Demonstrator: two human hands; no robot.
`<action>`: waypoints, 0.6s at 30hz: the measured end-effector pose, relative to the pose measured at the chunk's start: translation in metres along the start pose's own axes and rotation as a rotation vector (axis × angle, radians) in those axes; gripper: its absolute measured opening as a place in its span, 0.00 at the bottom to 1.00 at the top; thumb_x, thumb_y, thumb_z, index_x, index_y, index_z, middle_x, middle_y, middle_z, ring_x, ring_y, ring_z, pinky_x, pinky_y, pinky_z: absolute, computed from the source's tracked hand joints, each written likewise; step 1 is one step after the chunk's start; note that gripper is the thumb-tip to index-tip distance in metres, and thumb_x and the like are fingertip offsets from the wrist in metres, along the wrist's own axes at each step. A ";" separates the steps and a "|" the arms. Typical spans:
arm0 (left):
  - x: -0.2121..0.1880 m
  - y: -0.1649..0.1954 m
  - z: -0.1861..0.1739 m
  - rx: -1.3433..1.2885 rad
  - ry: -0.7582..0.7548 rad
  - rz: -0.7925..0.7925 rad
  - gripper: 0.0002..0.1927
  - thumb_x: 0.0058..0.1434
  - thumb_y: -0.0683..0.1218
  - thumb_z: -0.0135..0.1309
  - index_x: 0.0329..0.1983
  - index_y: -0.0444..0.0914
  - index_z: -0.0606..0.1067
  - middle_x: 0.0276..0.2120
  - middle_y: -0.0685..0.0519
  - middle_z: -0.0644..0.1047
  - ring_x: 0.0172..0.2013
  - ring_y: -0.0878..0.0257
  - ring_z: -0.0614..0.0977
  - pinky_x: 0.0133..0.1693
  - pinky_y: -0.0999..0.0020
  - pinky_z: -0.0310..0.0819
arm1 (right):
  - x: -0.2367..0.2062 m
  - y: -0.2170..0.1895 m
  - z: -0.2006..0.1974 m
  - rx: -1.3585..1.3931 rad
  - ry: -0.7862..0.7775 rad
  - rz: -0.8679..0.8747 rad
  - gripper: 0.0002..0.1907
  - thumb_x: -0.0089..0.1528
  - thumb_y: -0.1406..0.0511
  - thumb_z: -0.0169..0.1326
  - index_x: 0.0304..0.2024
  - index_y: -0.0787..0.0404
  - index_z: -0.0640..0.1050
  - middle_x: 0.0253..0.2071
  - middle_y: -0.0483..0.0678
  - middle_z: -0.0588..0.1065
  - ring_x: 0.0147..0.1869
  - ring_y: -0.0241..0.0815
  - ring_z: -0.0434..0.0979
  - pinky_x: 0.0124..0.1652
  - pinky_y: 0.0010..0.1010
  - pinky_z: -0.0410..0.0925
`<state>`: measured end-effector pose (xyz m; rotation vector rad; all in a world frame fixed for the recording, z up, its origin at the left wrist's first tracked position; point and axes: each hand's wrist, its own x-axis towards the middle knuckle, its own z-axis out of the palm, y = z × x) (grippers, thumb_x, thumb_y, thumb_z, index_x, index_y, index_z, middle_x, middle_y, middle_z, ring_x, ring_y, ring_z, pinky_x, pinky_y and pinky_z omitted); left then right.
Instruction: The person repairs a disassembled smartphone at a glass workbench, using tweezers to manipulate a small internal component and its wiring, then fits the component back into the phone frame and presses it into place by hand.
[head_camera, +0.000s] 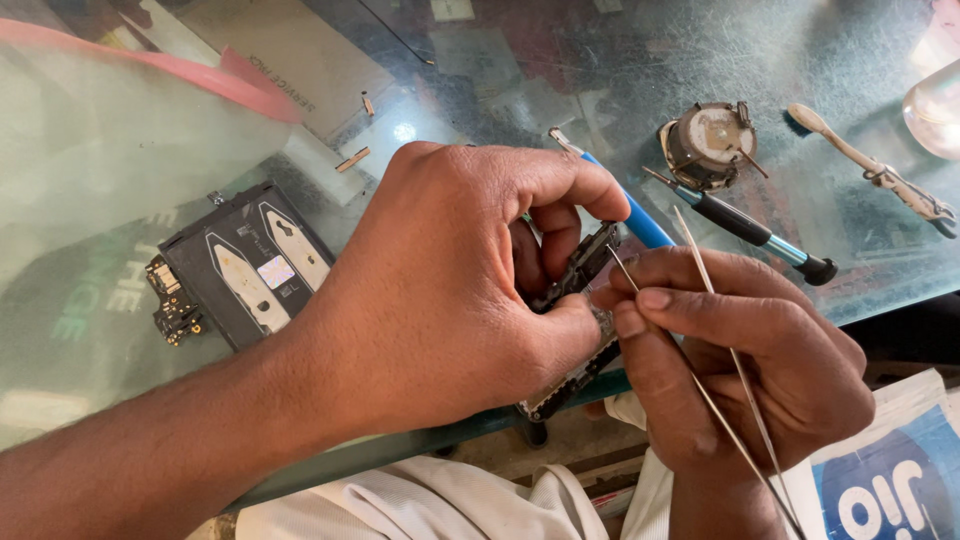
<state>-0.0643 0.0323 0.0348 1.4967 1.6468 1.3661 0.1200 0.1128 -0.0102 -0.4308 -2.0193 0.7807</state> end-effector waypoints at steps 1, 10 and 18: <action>0.000 0.000 0.000 -0.013 0.000 -0.002 0.14 0.48 0.43 0.63 0.39 0.38 0.81 0.16 0.60 0.74 0.17 0.74 0.73 0.21 0.75 0.68 | 0.000 0.000 -0.001 0.000 -0.004 -0.006 0.09 0.68 0.75 0.63 0.44 0.64 0.73 0.46 0.59 0.79 0.46 0.40 0.85 0.45 0.25 0.80; 0.001 -0.003 -0.002 0.001 0.005 -0.001 0.13 0.48 0.42 0.60 0.39 0.38 0.81 0.16 0.60 0.74 0.18 0.75 0.73 0.21 0.77 0.68 | -0.001 -0.004 -0.005 0.049 -0.021 0.026 0.09 0.68 0.74 0.62 0.42 0.65 0.73 0.46 0.59 0.79 0.48 0.41 0.85 0.51 0.28 0.80; 0.000 -0.002 -0.001 0.007 0.053 0.089 0.16 0.50 0.38 0.60 0.44 0.37 0.78 0.19 0.58 0.75 0.19 0.74 0.73 0.22 0.77 0.69 | -0.006 0.002 -0.002 0.123 0.037 0.063 0.09 0.68 0.73 0.64 0.43 0.67 0.74 0.47 0.59 0.79 0.48 0.41 0.86 0.50 0.28 0.81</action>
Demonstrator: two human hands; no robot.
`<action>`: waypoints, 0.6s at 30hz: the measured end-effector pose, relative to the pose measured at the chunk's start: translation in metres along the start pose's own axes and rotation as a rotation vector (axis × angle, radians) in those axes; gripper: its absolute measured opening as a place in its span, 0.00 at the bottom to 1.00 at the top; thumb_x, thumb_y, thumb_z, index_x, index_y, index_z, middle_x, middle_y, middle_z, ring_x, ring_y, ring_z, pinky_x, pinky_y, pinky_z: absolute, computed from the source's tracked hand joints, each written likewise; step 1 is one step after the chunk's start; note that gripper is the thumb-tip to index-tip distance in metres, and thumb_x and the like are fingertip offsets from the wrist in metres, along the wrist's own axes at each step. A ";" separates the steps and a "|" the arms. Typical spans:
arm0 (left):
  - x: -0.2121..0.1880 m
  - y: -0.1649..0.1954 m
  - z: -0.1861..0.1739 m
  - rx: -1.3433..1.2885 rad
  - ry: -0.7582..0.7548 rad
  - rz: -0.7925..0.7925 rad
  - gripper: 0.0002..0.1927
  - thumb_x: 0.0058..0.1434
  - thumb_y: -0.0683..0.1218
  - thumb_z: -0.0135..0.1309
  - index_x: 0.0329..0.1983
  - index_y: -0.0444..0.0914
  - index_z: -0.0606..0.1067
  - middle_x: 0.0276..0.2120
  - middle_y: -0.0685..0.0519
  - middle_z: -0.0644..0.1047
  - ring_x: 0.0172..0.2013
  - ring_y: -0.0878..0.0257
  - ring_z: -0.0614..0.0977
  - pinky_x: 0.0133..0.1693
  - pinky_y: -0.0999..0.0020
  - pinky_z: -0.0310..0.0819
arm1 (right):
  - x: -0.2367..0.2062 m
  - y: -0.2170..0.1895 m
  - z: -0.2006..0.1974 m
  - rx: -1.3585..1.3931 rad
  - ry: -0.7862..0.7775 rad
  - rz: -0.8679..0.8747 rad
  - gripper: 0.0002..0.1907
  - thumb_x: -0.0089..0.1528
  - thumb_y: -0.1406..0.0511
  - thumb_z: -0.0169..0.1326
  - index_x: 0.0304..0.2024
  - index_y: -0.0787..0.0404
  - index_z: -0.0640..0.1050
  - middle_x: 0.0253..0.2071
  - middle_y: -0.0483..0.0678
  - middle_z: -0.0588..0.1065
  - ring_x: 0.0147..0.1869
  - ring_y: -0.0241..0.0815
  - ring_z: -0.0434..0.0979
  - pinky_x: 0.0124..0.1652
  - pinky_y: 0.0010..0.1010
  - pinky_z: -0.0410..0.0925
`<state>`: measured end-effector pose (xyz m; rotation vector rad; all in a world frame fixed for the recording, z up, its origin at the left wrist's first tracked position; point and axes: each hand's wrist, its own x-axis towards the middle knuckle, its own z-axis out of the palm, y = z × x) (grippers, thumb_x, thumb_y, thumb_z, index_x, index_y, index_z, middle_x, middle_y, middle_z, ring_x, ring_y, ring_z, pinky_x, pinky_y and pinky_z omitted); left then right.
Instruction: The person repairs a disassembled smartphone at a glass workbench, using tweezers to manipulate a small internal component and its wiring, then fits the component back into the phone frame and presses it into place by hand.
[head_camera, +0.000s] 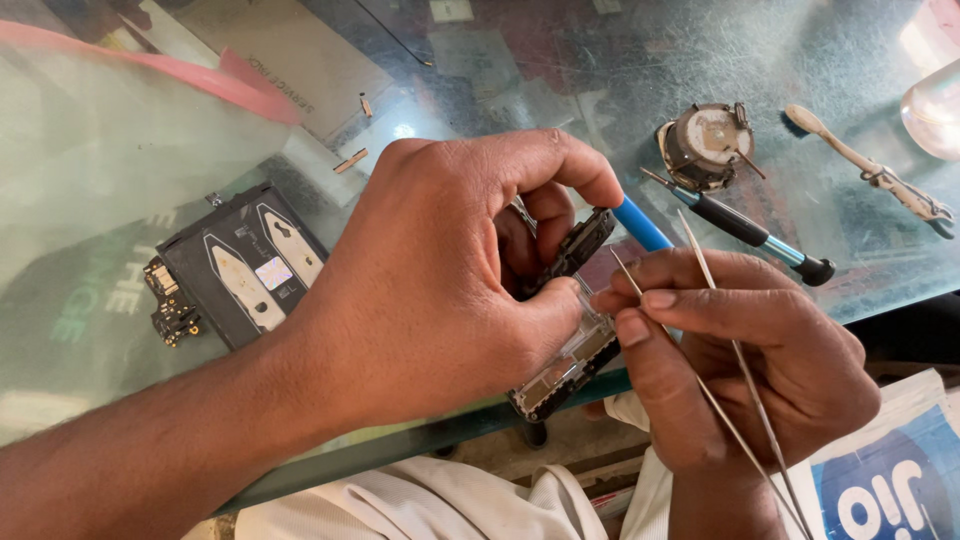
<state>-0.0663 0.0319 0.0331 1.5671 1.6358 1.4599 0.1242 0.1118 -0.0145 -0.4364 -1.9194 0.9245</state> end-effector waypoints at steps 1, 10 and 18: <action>0.000 0.000 0.000 -0.002 0.004 -0.015 0.17 0.50 0.39 0.60 0.45 0.37 0.78 0.21 0.59 0.75 0.20 0.75 0.74 0.23 0.78 0.70 | 0.001 0.001 0.000 -0.003 -0.005 -0.017 0.09 0.68 0.73 0.64 0.43 0.68 0.74 0.47 0.59 0.79 0.48 0.41 0.86 0.50 0.28 0.81; 0.000 0.001 -0.001 0.076 0.052 0.061 0.20 0.51 0.36 0.59 0.49 0.38 0.75 0.28 0.55 0.76 0.23 0.70 0.79 0.26 0.75 0.75 | 0.000 -0.009 0.002 0.074 0.066 0.174 0.09 0.66 0.77 0.60 0.45 0.69 0.73 0.47 0.62 0.79 0.48 0.43 0.85 0.47 0.29 0.81; -0.006 -0.001 -0.001 0.089 0.166 0.251 0.16 0.60 0.32 0.56 0.51 0.36 0.71 0.36 0.52 0.76 0.34 0.67 0.82 0.39 0.75 0.79 | 0.001 0.004 0.003 0.297 0.134 0.120 0.08 0.67 0.80 0.56 0.46 0.72 0.71 0.46 0.65 0.78 0.46 0.44 0.85 0.48 0.29 0.81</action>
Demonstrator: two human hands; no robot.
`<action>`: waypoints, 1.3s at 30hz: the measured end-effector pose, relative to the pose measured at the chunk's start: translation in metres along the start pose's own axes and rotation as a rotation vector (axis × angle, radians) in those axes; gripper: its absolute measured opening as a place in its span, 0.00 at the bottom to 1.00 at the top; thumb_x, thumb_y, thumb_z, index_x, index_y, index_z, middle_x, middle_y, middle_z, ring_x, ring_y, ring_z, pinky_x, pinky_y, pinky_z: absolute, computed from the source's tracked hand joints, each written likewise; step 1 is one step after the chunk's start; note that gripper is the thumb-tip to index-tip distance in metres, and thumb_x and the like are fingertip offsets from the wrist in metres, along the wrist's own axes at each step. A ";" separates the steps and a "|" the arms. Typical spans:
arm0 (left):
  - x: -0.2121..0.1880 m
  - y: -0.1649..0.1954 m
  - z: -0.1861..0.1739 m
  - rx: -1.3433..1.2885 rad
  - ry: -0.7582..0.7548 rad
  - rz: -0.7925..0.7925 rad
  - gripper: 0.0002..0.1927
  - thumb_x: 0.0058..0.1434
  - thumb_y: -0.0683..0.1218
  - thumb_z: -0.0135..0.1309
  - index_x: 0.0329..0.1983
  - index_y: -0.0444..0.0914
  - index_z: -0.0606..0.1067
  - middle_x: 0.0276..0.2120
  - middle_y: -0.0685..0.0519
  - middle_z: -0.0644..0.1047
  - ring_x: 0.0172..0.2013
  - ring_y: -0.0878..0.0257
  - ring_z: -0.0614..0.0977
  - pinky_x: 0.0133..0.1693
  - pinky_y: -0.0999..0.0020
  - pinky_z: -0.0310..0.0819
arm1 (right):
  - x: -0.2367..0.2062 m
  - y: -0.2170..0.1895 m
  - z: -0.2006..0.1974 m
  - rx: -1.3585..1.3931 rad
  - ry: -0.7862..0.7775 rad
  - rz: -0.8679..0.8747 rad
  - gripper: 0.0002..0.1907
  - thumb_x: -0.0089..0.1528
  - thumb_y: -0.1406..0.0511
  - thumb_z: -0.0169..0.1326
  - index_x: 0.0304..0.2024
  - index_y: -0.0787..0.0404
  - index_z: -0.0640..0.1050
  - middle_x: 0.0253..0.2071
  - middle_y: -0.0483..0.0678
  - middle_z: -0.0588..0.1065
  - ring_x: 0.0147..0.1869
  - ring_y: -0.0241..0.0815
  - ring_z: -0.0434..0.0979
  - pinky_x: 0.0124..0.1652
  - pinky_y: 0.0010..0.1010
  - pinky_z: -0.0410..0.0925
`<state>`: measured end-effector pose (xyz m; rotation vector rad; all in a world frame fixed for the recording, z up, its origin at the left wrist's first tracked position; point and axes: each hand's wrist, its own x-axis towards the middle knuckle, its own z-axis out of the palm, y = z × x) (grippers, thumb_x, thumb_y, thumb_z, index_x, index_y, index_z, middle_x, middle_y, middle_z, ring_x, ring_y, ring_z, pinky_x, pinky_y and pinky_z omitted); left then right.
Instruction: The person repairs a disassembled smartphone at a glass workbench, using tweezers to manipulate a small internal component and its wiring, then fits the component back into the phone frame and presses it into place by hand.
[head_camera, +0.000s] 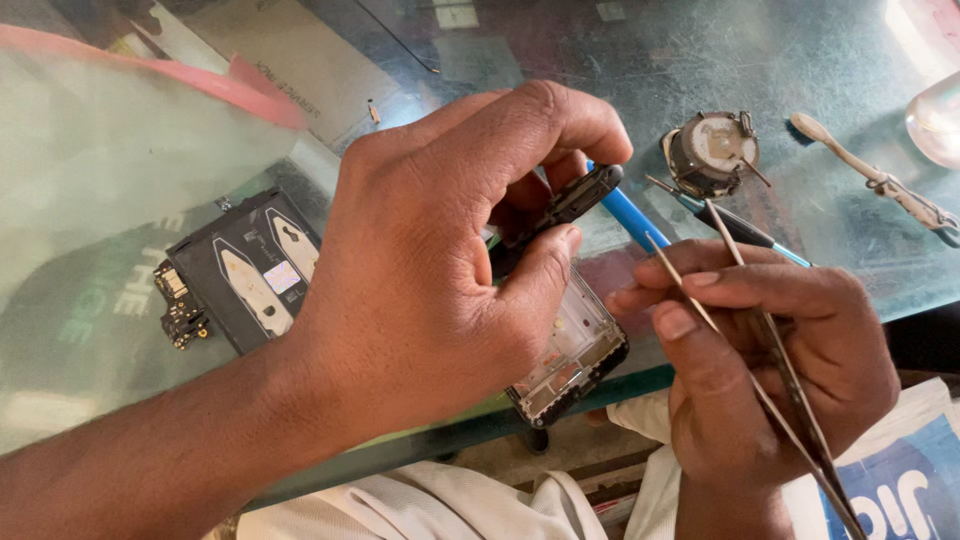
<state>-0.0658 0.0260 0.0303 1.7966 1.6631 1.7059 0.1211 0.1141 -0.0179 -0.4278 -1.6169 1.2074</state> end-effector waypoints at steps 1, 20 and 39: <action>0.000 0.000 -0.001 -0.005 0.011 0.011 0.16 0.62 0.32 0.57 0.51 0.37 0.71 0.36 0.52 0.76 0.35 0.68 0.82 0.39 0.75 0.79 | 0.000 0.000 -0.001 0.031 -0.004 0.003 0.08 0.67 0.80 0.56 0.46 0.72 0.71 0.46 0.64 0.78 0.45 0.44 0.85 0.48 0.29 0.81; 0.007 0.002 -0.002 -0.022 0.013 -0.091 0.11 0.64 0.35 0.52 0.49 0.35 0.79 0.34 0.49 0.82 0.27 0.67 0.80 0.31 0.73 0.74 | -0.001 -0.007 0.000 -0.173 -0.073 0.016 0.07 0.67 0.78 0.60 0.45 0.72 0.74 0.47 0.64 0.79 0.45 0.43 0.85 0.47 0.30 0.80; 0.009 0.007 -0.005 0.066 0.062 -0.144 0.12 0.64 0.33 0.51 0.49 0.35 0.79 0.30 0.48 0.80 0.26 0.63 0.79 0.31 0.70 0.72 | 0.003 -0.016 0.003 -0.315 -0.094 0.044 0.08 0.65 0.76 0.61 0.44 0.70 0.75 0.46 0.61 0.79 0.46 0.42 0.85 0.47 0.29 0.81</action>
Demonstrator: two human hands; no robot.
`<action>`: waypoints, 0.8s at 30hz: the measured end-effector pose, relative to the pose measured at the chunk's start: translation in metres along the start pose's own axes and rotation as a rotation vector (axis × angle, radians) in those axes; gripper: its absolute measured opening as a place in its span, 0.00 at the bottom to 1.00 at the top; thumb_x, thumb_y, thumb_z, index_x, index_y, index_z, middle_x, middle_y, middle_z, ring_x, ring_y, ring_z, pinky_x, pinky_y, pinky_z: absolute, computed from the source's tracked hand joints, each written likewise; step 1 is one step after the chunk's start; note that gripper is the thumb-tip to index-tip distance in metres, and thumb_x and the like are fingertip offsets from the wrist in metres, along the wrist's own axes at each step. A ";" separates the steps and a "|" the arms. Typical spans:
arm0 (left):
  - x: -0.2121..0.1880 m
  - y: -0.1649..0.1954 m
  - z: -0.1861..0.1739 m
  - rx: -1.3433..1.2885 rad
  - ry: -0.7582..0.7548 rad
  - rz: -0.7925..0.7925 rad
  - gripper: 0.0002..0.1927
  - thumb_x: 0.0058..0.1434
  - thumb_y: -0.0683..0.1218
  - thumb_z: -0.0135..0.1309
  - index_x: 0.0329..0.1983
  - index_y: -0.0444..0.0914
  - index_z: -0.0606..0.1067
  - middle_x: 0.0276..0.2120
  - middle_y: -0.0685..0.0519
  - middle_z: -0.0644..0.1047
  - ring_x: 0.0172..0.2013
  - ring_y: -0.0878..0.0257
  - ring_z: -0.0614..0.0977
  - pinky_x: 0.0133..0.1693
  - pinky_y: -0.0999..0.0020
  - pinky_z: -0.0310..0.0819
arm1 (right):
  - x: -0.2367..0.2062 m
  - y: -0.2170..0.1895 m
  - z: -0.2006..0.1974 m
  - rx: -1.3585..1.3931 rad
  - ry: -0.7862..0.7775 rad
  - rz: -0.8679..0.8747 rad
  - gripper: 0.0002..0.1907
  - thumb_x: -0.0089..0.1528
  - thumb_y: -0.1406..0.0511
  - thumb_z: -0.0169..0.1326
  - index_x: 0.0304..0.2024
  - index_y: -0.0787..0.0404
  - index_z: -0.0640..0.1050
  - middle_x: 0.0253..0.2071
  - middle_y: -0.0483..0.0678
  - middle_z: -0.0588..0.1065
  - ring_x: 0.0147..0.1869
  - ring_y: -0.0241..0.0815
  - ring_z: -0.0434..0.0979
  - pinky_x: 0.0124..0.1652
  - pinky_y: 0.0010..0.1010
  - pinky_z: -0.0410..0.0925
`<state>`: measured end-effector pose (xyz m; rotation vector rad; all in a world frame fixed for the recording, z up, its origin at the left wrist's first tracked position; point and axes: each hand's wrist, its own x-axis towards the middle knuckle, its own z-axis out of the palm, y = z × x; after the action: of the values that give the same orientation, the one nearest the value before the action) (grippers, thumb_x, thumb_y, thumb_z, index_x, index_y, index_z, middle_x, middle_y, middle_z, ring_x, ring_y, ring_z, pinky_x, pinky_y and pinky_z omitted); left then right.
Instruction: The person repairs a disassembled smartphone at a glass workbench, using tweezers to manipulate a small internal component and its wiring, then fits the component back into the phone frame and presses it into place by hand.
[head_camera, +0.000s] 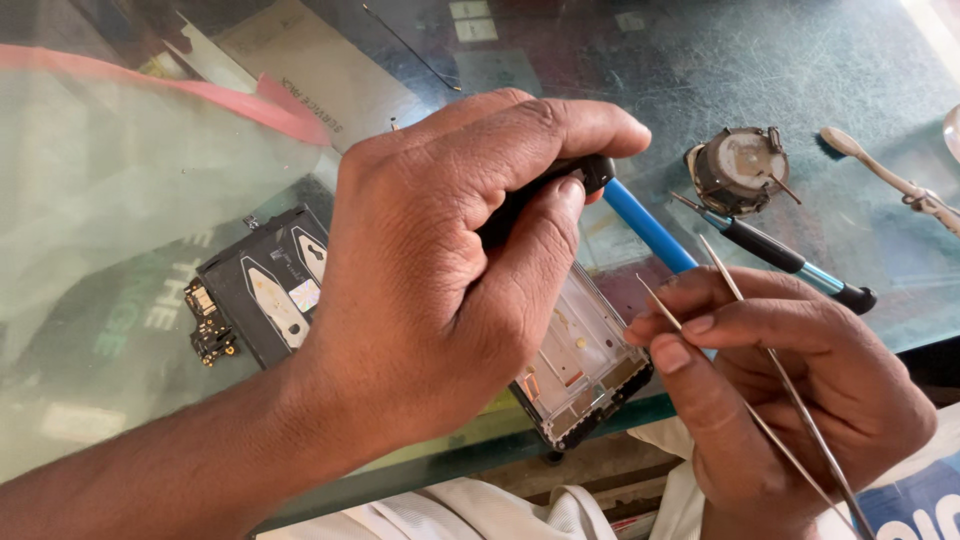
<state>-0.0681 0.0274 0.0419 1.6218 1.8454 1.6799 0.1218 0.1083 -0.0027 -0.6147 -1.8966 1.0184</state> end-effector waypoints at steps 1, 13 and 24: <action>0.000 0.000 0.000 -0.006 0.006 -0.002 0.12 0.64 0.34 0.51 0.49 0.35 0.78 0.30 0.49 0.79 0.27 0.63 0.79 0.31 0.71 0.72 | 0.000 -0.001 -0.001 -0.008 -0.008 0.019 0.08 0.64 0.76 0.61 0.43 0.70 0.75 0.46 0.61 0.79 0.47 0.42 0.85 0.47 0.30 0.81; -0.005 -0.007 0.000 -0.056 -0.042 0.012 0.14 0.64 0.33 0.49 0.51 0.34 0.77 0.34 0.50 0.78 0.31 0.64 0.81 0.36 0.73 0.75 | -0.001 -0.002 -0.002 -0.017 -0.022 0.025 0.09 0.64 0.75 0.61 0.45 0.68 0.75 0.47 0.62 0.79 0.47 0.43 0.85 0.47 0.30 0.81; -0.004 -0.007 0.005 -0.091 -0.142 0.032 0.18 0.53 0.34 0.53 0.48 0.33 0.78 0.39 0.48 0.80 0.35 0.62 0.85 0.37 0.72 0.79 | -0.008 0.005 -0.001 0.169 0.034 0.040 0.08 0.66 0.75 0.62 0.44 0.69 0.75 0.47 0.61 0.79 0.46 0.44 0.86 0.50 0.34 0.82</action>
<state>-0.0669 0.0290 0.0324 1.6938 1.6614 1.5917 0.1268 0.1055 -0.0101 -0.5696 -1.7530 1.1728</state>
